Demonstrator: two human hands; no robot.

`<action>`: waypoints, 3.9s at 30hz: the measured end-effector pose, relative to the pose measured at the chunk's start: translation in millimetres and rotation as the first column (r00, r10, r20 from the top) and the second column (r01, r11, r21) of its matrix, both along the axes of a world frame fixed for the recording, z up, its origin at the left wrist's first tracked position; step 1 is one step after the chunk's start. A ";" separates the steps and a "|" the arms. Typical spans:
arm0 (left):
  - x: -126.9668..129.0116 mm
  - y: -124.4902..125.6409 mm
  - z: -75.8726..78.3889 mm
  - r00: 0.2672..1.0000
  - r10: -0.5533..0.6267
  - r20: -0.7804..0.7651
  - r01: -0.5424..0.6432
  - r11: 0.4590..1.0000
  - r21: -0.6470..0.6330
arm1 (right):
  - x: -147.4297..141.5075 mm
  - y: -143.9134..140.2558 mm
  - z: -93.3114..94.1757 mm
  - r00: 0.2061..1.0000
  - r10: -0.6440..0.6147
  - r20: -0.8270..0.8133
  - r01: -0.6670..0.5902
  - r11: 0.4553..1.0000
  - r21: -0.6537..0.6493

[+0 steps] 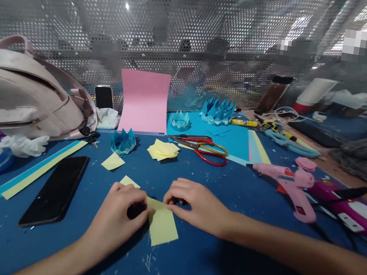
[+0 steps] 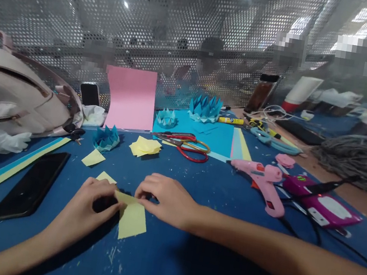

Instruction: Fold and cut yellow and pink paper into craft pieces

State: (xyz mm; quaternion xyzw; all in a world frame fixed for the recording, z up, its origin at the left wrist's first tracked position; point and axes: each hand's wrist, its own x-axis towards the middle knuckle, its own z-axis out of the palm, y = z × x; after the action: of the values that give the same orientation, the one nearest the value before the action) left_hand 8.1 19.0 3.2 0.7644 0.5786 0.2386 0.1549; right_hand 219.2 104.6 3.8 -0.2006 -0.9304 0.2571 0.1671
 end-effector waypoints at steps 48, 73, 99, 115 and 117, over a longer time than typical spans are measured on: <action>-6.7 -28.4 -13.3 0.896 -0.233 -0.379 0.412 0.753 0.513 | -6.5 6.6 -7.5 0.956 0.262 0.131 -0.290 0.779 0.556; -19.7 -40.5 -4.9 0.904 -0.417 -0.090 0.424 0.852 0.306 | 2.0 -7.6 29.8 0.970 -0.044 0.240 -0.014 0.971 0.238; -20.7 -24.7 -6.4 0.893 0.021 0.450 0.039 0.991 -0.125 | -30.1 -10.8 9.4 0.932 -0.244 -0.268 0.005 0.749 -0.663; -6.8 -15.4 6.2 0.709 0.183 0.681 0.095 0.932 -0.350 | -36.1 -33.3 13.9 0.913 -0.279 -0.297 0.064 0.818 -0.572; -5.6 -15.5 6.2 0.703 0.175 0.690 0.104 0.934 -0.343 | -35.3 -33.4 15.4 0.919 -0.272 -0.284 0.077 0.833 -0.548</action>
State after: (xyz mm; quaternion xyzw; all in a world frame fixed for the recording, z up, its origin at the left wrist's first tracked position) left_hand 2.5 3.5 9.4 0.5604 0.5219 0.4084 0.4968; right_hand 183.9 71.2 19.2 -0.2750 -0.7565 0.5166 0.2920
